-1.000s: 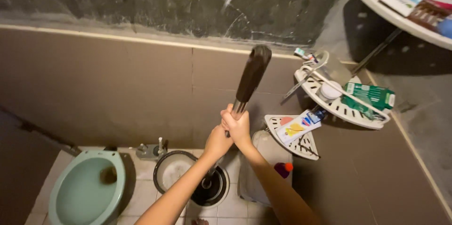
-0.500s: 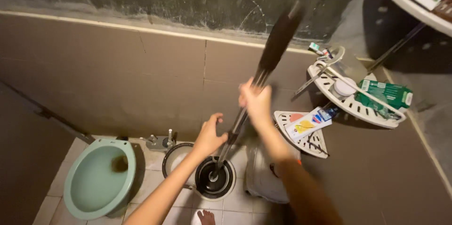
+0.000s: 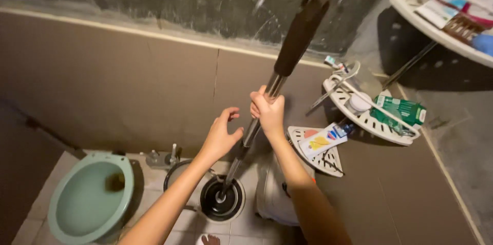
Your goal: The person opens a bottle of cleaning liquid, pours the liquid into a mop bucket, closes the bottle, and repeatedly pumps the mop up and down to spin it in the bucket.
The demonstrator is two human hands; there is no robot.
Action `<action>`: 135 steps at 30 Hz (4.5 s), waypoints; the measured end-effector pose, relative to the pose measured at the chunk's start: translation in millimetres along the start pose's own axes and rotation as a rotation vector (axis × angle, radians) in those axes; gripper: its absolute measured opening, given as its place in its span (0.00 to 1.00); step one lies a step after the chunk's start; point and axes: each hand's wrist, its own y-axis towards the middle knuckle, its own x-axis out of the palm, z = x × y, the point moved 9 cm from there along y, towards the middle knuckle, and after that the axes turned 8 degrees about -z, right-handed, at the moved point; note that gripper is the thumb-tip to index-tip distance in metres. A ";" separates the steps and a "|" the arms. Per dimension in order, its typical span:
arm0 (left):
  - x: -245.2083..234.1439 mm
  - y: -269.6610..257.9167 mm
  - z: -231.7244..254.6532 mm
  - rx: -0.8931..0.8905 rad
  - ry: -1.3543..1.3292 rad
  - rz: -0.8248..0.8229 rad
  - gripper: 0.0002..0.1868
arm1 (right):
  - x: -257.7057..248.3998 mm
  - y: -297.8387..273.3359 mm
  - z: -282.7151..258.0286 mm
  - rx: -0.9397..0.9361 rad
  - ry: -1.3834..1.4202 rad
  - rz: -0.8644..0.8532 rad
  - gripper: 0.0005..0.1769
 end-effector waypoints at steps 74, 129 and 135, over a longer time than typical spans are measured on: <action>-36.1 -57.3 -112.0 -0.287 0.043 0.067 0.29 | -3.6 -25.3 49.9 0.024 -0.068 0.081 0.13; 50.6 -28.9 21.3 0.080 -0.086 -0.185 0.28 | 51.9 29.9 -155.5 -0.072 -0.013 -0.057 0.17; 28.2 -17.7 55.5 0.083 0.039 -0.197 0.25 | 83.5 37.9 -205.0 -0.088 -0.003 -0.074 0.13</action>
